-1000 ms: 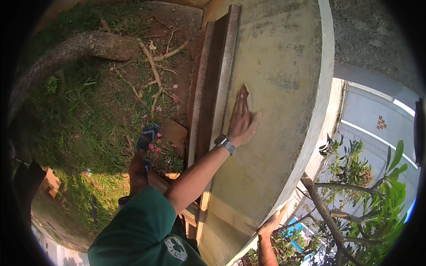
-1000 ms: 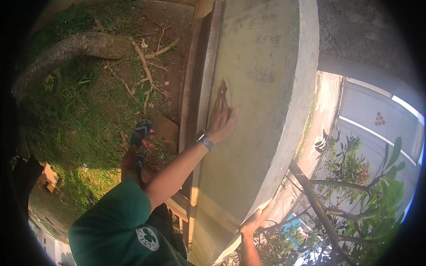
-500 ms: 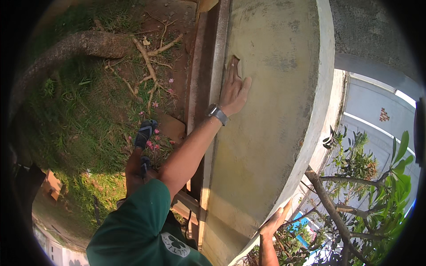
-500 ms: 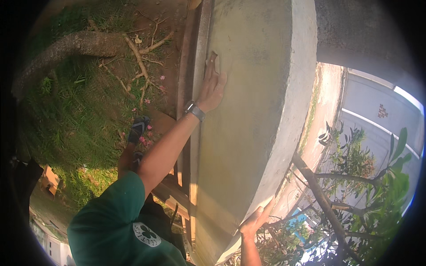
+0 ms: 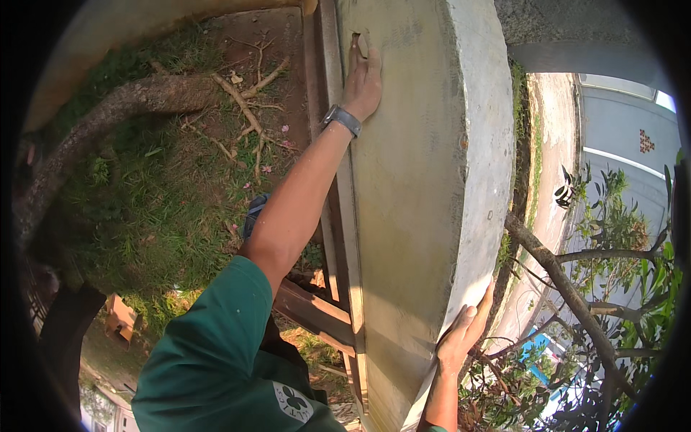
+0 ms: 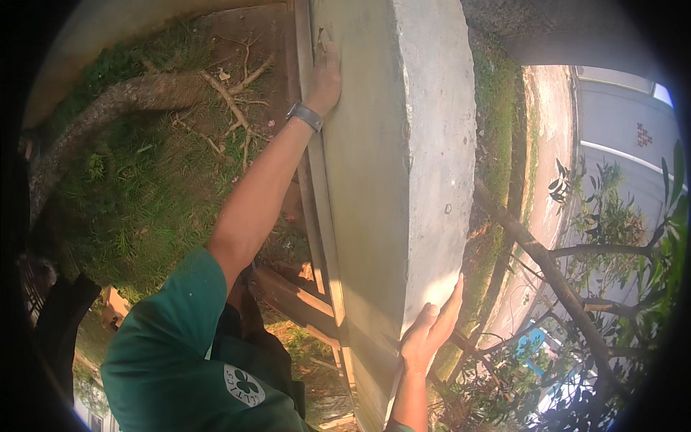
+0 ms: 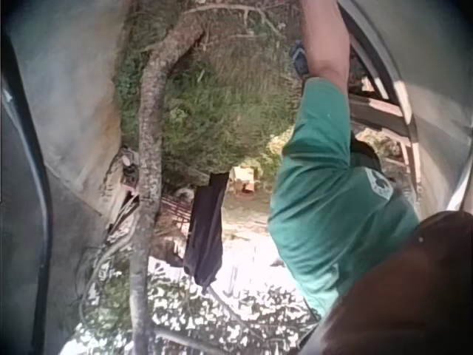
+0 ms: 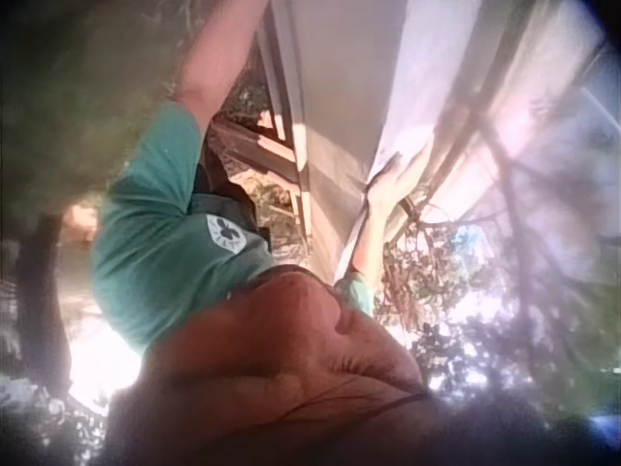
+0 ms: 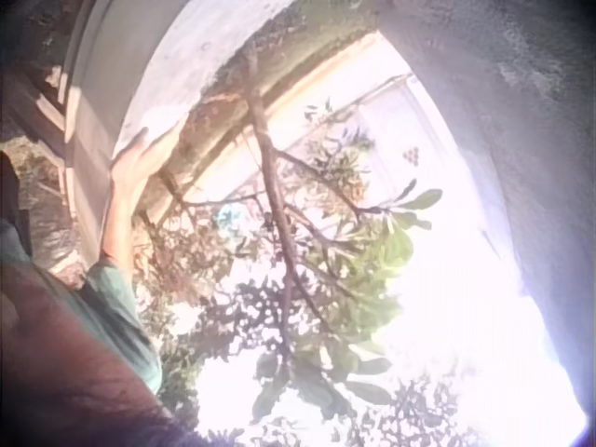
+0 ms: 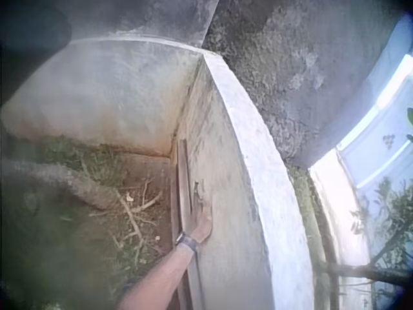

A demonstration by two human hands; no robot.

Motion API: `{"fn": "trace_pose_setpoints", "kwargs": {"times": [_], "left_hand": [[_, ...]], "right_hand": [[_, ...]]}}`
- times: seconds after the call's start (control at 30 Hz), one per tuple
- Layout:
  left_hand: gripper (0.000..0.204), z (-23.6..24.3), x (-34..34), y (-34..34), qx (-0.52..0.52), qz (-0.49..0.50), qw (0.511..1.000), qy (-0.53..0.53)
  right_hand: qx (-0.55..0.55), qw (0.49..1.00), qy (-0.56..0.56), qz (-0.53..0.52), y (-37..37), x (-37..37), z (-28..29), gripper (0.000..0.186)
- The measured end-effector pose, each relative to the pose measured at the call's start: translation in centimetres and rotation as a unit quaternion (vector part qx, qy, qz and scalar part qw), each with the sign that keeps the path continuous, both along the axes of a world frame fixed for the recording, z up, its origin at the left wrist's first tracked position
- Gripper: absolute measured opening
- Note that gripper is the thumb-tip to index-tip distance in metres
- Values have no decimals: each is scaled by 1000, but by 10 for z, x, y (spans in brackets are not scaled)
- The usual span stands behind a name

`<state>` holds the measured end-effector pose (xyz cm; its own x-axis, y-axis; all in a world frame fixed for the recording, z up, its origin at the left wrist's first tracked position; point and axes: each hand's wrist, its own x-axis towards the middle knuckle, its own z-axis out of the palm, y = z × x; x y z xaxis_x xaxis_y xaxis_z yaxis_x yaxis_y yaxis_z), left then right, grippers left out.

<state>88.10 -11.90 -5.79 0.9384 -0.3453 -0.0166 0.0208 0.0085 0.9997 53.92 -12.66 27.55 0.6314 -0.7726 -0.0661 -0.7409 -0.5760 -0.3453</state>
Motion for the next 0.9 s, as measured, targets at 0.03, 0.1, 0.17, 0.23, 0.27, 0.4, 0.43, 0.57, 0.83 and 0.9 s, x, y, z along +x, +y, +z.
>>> {"fn": "trace_pose_setpoints", "kwargs": {"times": [0.03, 0.1, 0.17, 0.23, 0.27, 0.4, 0.43, 0.57, 0.83, 0.9], "left_hand": [[79, 4, 4, 9, 3, 4, 999, -44], [76, 28, -71, 42, -10, 18, 1000, -8], [81, 64, -179, 77, 81, -140, 968, 193], [88, 99, -253, 96, 48, -177, 948, 260], [88, 110, -258, 96, 73, -175, 945, 268], [81, 89, -81, 41, -29, 6, 997, 74], [80, 73, -12, 24, -48, 44, 997, 34], [76, 30, 140, -3, -61, 39, 997, 26], [101, 131, -168, 89, -58, -163, 982, 69], [94, 131, -112, 74, -24, -145, 987, 67]], "right_hand": [[-4, 1000, 6, 1, -1, 2, 0, 84], [-8, 1000, 20, -4, -2, 6, 1, 83], [-5, 1000, 19, -10, -2, 9, 1, 82], [0, 1000, 4, -1, -2, 10, 0, 80], [3, 1000, 0, 2, -2, 10, 0, 79], [2, 1000, 14, -10, -3, 3, -2, 78], [11, 1000, 10, -20, -3, 1, -2, 79], [3, 999, 33, -31, -5, -4, -3, 81], [6, 999, 34, -41, -1, 5, 2, 81], [19, 999, 22, -30, -3, 6, 3, 80]]}}
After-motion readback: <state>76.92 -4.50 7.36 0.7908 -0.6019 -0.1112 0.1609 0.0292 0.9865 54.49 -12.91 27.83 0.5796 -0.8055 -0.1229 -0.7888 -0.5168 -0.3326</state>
